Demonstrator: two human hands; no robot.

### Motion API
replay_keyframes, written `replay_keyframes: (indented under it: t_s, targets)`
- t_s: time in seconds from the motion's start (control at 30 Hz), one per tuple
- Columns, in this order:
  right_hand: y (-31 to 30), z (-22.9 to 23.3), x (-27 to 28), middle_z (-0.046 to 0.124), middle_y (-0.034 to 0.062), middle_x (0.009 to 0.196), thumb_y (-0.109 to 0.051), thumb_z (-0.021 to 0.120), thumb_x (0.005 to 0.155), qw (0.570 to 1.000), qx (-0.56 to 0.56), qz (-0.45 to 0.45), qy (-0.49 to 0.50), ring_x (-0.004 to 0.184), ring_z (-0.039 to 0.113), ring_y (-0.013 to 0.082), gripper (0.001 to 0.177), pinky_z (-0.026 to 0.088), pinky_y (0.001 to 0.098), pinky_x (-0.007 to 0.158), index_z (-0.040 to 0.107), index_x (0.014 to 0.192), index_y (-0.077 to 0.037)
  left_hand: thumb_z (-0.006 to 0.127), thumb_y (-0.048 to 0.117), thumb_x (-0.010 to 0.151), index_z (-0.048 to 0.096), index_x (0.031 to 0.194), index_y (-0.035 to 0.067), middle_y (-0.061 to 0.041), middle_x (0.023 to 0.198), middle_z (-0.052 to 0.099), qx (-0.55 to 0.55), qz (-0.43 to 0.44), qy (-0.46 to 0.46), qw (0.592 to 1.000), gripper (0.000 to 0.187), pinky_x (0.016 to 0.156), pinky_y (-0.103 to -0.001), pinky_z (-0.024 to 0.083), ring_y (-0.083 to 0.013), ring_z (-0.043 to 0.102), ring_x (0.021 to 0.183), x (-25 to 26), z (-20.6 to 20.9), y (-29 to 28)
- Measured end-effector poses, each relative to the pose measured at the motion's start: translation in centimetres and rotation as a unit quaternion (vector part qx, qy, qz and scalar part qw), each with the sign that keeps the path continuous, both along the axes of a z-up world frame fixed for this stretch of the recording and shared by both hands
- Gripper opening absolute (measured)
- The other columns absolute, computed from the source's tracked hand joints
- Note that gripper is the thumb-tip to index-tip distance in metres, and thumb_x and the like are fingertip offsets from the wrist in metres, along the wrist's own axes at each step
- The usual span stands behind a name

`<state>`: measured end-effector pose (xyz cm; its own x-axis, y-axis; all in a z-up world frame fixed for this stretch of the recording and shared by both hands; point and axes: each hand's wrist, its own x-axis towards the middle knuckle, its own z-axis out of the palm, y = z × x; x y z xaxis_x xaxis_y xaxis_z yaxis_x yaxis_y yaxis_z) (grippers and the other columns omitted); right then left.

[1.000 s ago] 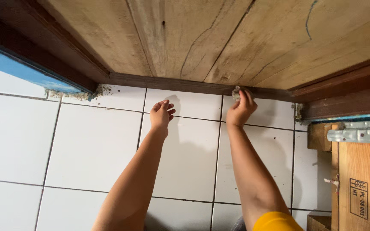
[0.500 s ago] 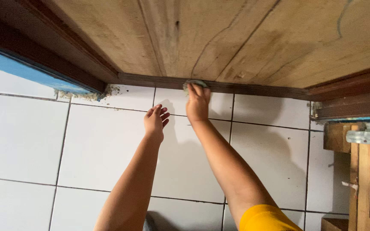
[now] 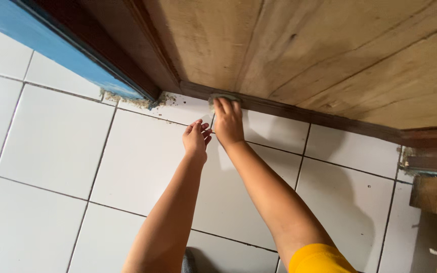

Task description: The person wipes a wooden door and its frame with a small grey cloth, moving it across different panels and down to the bottom edge.

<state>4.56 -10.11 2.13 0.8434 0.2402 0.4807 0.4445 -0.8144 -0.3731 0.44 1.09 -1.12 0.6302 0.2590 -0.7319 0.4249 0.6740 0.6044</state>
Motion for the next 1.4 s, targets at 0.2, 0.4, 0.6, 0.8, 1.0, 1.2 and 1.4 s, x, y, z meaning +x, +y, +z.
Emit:
replay_keyframes:
  t_s: [0.2,0.4,0.6,0.8,1.0,1.2,1.4]
  targets:
    - [4.0,0.7,2.0,0.06,0.0092,0.137,-0.011,0.062,0.087,0.998,-0.03,0.051,0.005,0.116,0.053,0.0355,0.044,0.046,0.0461,0.106,0.064,0.13,-0.001,0.054,0.022,0.102,0.063,0.111,0.012,-0.002,0.093,0.068,-0.01,0.045,-0.001,0.999,0.016,0.068,-0.029,0.053,-0.014,0.065,0.078,0.8,-1.1,0.5]
    - [5.1,0.7,3.2,0.061,0.0065,0.134,-0.017,0.063,0.09,0.986,-0.161,0.043,-0.023,0.113,0.056,0.0321,0.044,0.049,0.047,0.104,0.065,0.132,-0.003,0.056,0.023,0.101,0.061,0.113,0.011,-0.001,0.095,0.066,-0.021,0.094,0.003,0.995,0.017,0.069,-0.03,0.054,-0.0134,0.065,0.081,1.6,-2.1,0.4]
    - [2.9,0.2,2.2,0.062,0.0094,0.135,-0.021,0.067,0.085,0.979,-0.2,0.026,-0.029,0.105,0.056,0.0307,0.051,0.052,0.0405,0.092,0.065,0.132,-0.001,0.058,0.024,0.102,0.062,0.116,0.011,-0.002,0.098,0.067,-0.008,0.082,-0.019,0.996,0.02,0.066,-0.028,0.049,-0.0116,0.06,0.078,2.4,-2.5,-1.2]
    - [0.8,1.6,1.3,0.062,0.0085,0.134,-0.018,0.067,0.086,0.975,-0.216,-0.005,-0.041,0.104,0.055,0.028,0.05,0.051,0.0366,0.096,0.063,0.132,-0.001,0.056,0.023,0.101,0.057,0.114,0.012,-0.003,0.095,0.067,-0.026,0.075,-0.017,0.997,0.016,0.068,-0.028,0.053,-0.0137,0.065,0.077,2.2,-0.1,-2.2]
    - [-2.4,2.9,0.4,0.063,0.0071,0.128,-0.015,0.06,0.091,0.97,-0.241,-0.023,-0.031,0.104,0.055,0.0273,0.042,0.05,0.0384,0.096,0.063,0.131,-0.002,0.056,0.022,0.101,0.058,0.113,0.013,-0.001,0.09,0.068,-0.015,0.051,-0.002,0.999,0.015,0.065,-0.028,0.05,-0.0122,0.063,0.073,1.9,2.1,-3.4]
    - [-5.9,2.8,-0.7,0.063,0.0088,0.13,-0.012,0.058,0.09,0.973,-0.226,-0.043,0.003,0.106,0.055,0.0293,0.042,0.05,0.0394,0.096,0.063,0.13,-0.001,0.058,0.023,0.1,0.059,0.111,0.014,0.001,0.089,0.068,-0.004,0.019,-0.001,1.0,0.014,0.067,-0.028,0.05,-0.0117,0.064,0.073,1.5,3.9,-5.1]
    - [-10.3,3.1,-1.9,0.062,0.0105,0.135,-0.007,0.057,0.09,0.974,-0.217,-0.056,0.041,0.108,0.055,0.0313,0.046,0.05,0.0403,0.097,0.062,0.135,0.0,0.058,0.024,0.1,0.058,0.11,0.015,0.001,0.089,0.068,-0.006,-0.011,-0.01,1.0,0.014,0.069,-0.028,0.051,-0.0118,0.064,0.075,1.3,4.5,-7.2]
